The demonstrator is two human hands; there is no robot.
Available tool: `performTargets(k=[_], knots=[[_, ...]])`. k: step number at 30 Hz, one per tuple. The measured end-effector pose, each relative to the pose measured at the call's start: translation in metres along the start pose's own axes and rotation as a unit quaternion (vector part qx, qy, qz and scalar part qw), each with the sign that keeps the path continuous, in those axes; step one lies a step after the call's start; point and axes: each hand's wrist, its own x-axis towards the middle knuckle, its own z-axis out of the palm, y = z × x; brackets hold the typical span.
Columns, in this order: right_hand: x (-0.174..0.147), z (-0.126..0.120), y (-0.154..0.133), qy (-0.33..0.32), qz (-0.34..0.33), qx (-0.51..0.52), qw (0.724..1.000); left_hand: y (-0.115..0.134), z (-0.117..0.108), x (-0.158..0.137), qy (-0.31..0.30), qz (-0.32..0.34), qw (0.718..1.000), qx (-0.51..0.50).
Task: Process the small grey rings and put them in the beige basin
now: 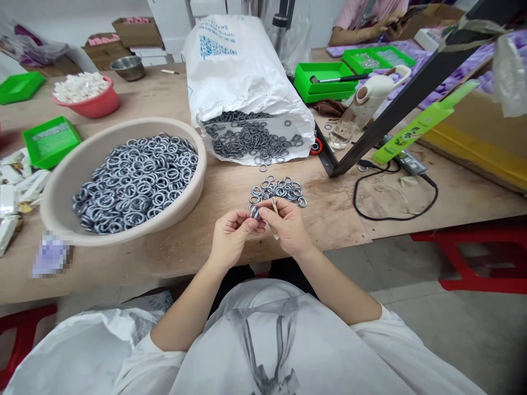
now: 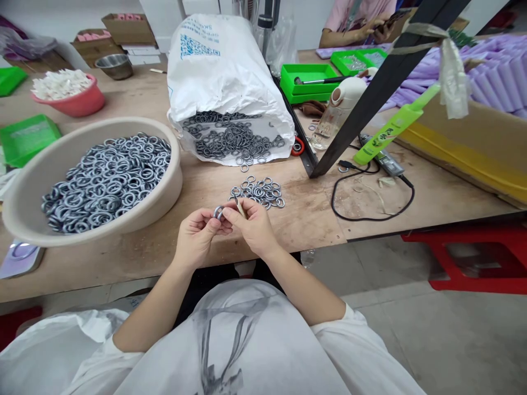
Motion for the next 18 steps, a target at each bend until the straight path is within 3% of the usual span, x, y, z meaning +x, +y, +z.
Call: performTargets(k=[6, 10, 12, 14, 16, 18], knots=[[0.002, 0.0, -0.008, -0.027, 0.017, -0.027, 0.999, 0.002, -0.004, 0.0, -0.001, 0.027, 0.999, 0.03], [-0.002, -0.007, -0.008, -0.035, -0.039, -0.114, 0.992, 0.0, -0.007, 0.0, -0.004, 0.04, 0.999, 0.036], [-0.007, -0.012, -0.01, -0.039, -0.102, -0.237, 0.965, 0.001, -0.01, 0.0, -0.006, 0.057, 0.997, 0.051], [-0.014, -0.016, -0.013, -0.05, -0.163, -0.36, 0.917, 0.002, -0.013, 0.001, -0.01, 0.085, 0.993, 0.08], [-0.019, -0.018, -0.017, -0.071, -0.195, -0.43, 0.879, 0.004, -0.016, 0.001, -0.02, 0.117, 0.986, 0.113], [-0.022, -0.018, -0.02, -0.091, -0.205, -0.456, 0.861, 0.004, -0.018, 0.002, -0.032, 0.143, 0.979, 0.142]])
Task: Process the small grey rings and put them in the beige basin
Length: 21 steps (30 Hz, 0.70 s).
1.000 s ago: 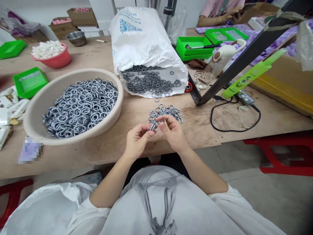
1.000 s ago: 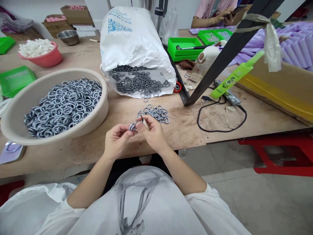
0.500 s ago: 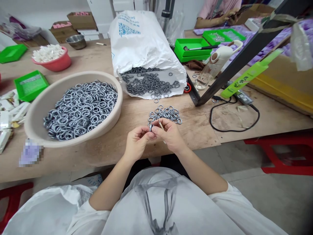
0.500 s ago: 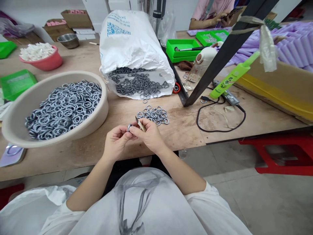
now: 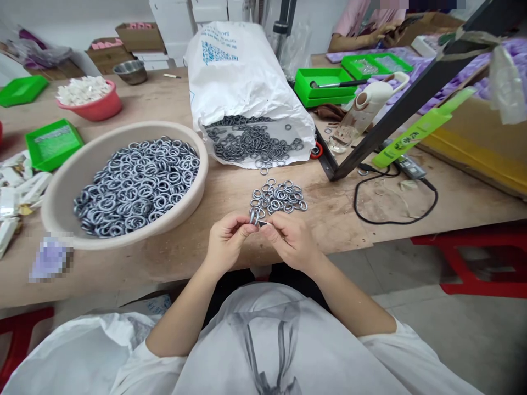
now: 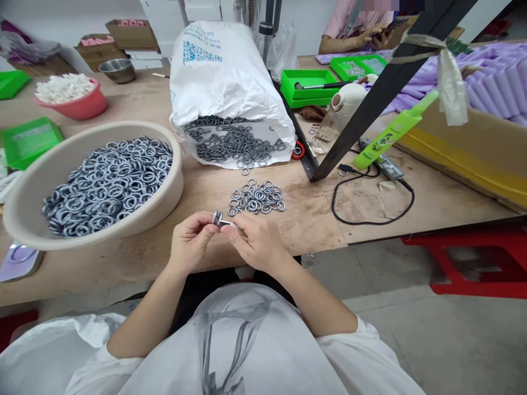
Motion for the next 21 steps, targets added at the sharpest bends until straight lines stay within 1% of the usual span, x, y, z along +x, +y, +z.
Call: performTargets(k=[5, 8, 11, 13, 15, 17, 19, 21], knots=[[0.001, -0.004, -0.003, -0.031, -0.012, -0.014, 0.999, -0.004, -0.004, 0.0, -0.026, 0.04, 0.997, 0.058], [0.001, -0.004, -0.003, -0.043, -0.003, 0.001, 0.999, -0.006, -0.005, 0.001, -0.04, 0.058, 0.995, 0.076], [0.002, -0.002, 0.004, -0.057, 0.014, 0.023, 0.998, -0.005, -0.006, 0.002, -0.047, 0.056, 0.993, 0.091], [0.005, 0.0, 0.015, -0.043, 0.047, 0.013, 0.998, -0.004, -0.006, 0.001, -0.055, 0.047, 0.993, 0.093], [0.009, -0.001, 0.027, 0.007, 0.102, -0.005, 0.995, -0.002, -0.006, 0.0, -0.072, 0.041, 0.993, 0.085], [0.012, -0.002, 0.033, 0.061, 0.141, 0.001, 0.988, -0.001, -0.006, -0.002, -0.084, 0.036, 0.993, 0.079], [0.011, -0.003, 0.029, 0.077, 0.126, 0.039, 0.988, -0.002, -0.005, -0.003, -0.076, 0.029, 0.993, 0.082], [0.008, -0.001, 0.018, 0.058, 0.088, 0.084, 0.991, -0.005, -0.005, -0.002, -0.064, 0.027, 0.994, 0.082]])
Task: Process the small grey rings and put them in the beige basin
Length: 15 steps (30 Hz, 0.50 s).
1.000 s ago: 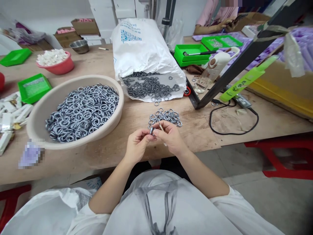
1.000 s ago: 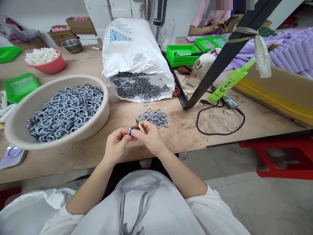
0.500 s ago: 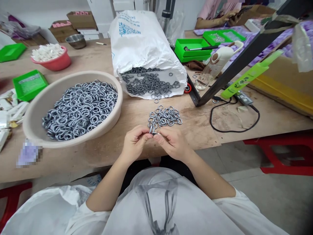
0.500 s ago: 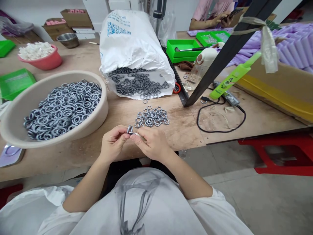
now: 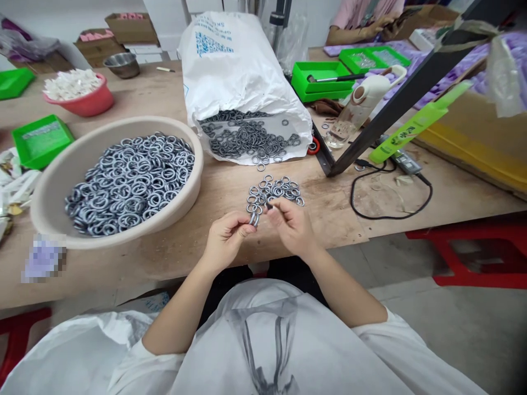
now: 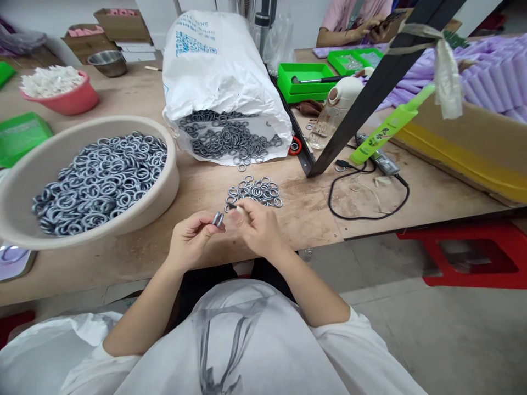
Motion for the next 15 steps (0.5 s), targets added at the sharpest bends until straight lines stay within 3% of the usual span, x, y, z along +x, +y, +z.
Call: performTargets(k=[3, 8, 12, 15], knots=[[-0.004, 0.011, -0.012, -0.033, 0.01, 0.071, 0.997, -0.002, 0.002, 0.001, 0.001, 0.008, 1.0, -0.01], [0.003, 0.013, -0.005, -0.031, 0.065, 0.147, 0.987, 0.002, 0.002, 0.0, -0.003, -0.026, 1.0, -0.014], [-0.001, -0.002, -0.011, -0.08, -0.016, 0.014, 0.997, 0.004, 0.0, 0.002, 0.01, -0.032, 0.999, 0.01], [-0.007, -0.008, -0.021, -0.125, -0.069, -0.09, 0.986, 0.006, -0.001, 0.003, 0.005, -0.01, 1.0, 0.016]])
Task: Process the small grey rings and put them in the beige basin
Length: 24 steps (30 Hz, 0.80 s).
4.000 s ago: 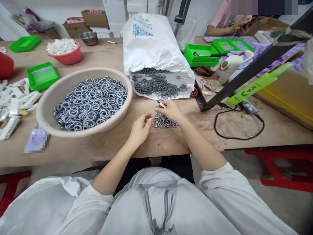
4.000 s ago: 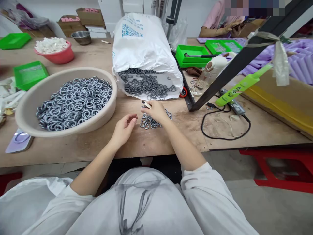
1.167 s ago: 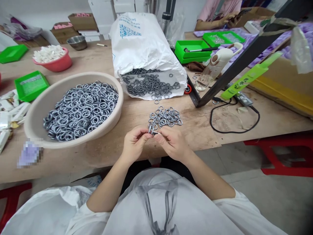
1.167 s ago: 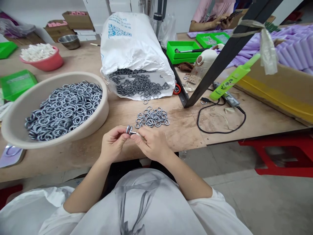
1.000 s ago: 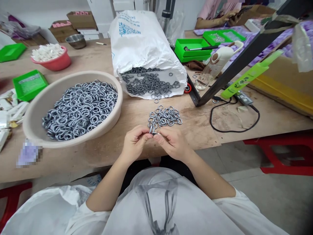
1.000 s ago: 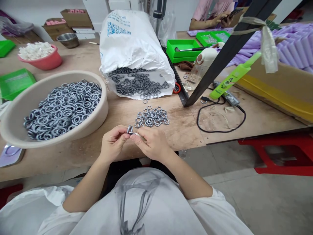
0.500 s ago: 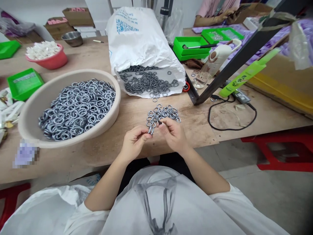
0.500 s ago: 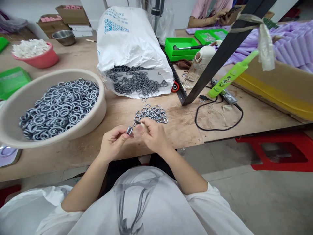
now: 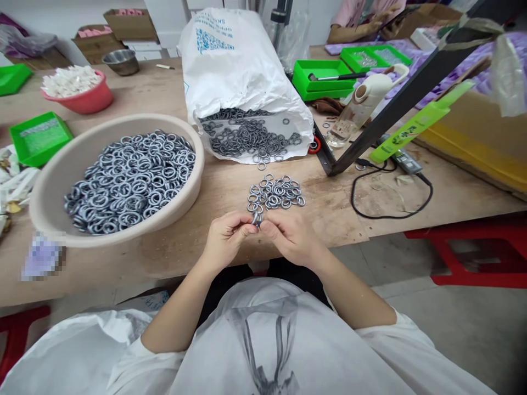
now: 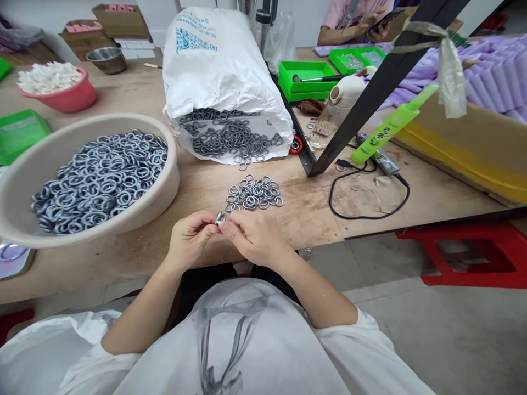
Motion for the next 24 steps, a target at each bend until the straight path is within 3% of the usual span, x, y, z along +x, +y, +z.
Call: performTargets(k=[8, 13, 15, 16, 18, 20, 22, 24], knots=[[0.003, 0.002, -0.001, -0.011, 0.006, -0.072, 0.997, 0.002, 0.0, 0.002, -0.027, 0.046, 0.998, 0.027], [0.014, -0.002, 0.026, 0.065, 0.15, -0.101, 0.981, 0.022, -0.006, -0.01, -0.128, 0.09, 0.987, 0.026], [0.019, -0.003, 0.036, 0.08, 0.172, -0.105, 0.976, 0.037, -0.024, -0.01, -0.072, 0.106, 0.987, 0.091], [0.022, -0.002, 0.04, 0.078, 0.176, -0.111, 0.975, 0.044, -0.037, -0.007, -0.007, 0.111, 0.983, 0.148], [0.03, 0.003, 0.045, 0.058, 0.18, -0.143, 0.972, 0.053, -0.07, 0.003, 0.133, 0.08, 0.938, 0.308], [0.039, 0.011, 0.048, 0.024, 0.168, -0.19, 0.967, 0.053, -0.106, 0.016, 0.233, -0.003, 0.859, 0.456], [0.05, 0.019, 0.048, -0.02, 0.145, -0.242, 0.959, 0.045, -0.139, 0.027, 0.248, -0.081, 0.807, 0.531], [0.06, 0.027, 0.047, -0.062, 0.132, -0.285, 0.947, 0.034, -0.162, 0.033, 0.21, -0.11, 0.799, 0.553]])
